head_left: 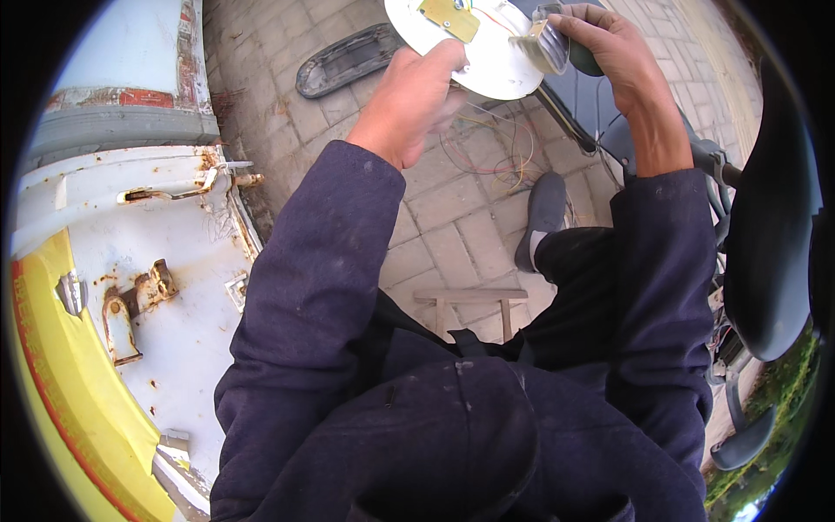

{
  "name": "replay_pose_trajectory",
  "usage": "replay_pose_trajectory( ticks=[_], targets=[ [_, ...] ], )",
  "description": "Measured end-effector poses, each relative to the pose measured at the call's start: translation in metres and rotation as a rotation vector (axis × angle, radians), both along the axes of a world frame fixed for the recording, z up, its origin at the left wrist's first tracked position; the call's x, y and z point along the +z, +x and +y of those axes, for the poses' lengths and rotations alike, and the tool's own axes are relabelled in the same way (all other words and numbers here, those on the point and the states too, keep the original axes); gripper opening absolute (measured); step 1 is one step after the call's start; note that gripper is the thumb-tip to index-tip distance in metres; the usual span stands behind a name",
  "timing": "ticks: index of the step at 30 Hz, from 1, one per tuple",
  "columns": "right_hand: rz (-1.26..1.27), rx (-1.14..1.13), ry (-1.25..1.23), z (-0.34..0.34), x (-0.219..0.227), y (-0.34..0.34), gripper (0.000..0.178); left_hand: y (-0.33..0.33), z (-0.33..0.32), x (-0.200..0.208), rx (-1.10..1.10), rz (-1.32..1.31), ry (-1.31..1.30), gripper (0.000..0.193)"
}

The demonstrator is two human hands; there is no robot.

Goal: The person holds a small white plastic housing with wires and uses a screwdriver to adjust a screw on a metal bracket attached to the housing. The person repeatedly tightens and loosens the screw while inspecting the bracket and wires.

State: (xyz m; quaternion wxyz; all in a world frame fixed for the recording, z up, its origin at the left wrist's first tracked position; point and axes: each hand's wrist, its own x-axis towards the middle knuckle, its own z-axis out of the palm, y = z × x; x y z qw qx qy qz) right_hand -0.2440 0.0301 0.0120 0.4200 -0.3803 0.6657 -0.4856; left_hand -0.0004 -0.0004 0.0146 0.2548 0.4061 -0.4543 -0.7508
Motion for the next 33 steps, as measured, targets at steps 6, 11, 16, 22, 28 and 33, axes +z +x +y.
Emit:
replay_pose_trajectory(
  ticks=[6, 11, 16, 22, 28, 33],
  targets=[
    [0.373, 0.163, -0.23, 0.002, -0.011, 0.001, 0.018, 0.0, 0.0, 0.002, 0.04, -0.024, -0.054, 0.019],
    [0.457, 0.143, -0.215, 0.005, -0.008, 0.004, 0.022, -0.002, 0.001, -0.01, 0.062, 0.023, -0.183, 0.031],
    [0.456, 0.112, -0.229, 0.008, -0.001, 0.002, 0.022, -0.008, 0.001, -0.021, 0.108, 0.084, -0.246, 0.039],
    [0.415, 0.05, -0.255, 0.009, -0.002, 0.0, 0.026, -0.003, 0.002, -0.018, 0.076, 0.067, -0.224, 0.038],
    [0.493, 0.103, -0.219, 0.009, -0.001, 0.012, 0.026, -0.008, 0.005, -0.02, 0.072, 0.107, -0.311, 0.038],
    [0.546, 0.101, -0.214, 0.006, -0.001, 0.018, 0.029, -0.004, 0.006, -0.018, 0.01, 0.072, -0.246, 0.033]
  ],
)
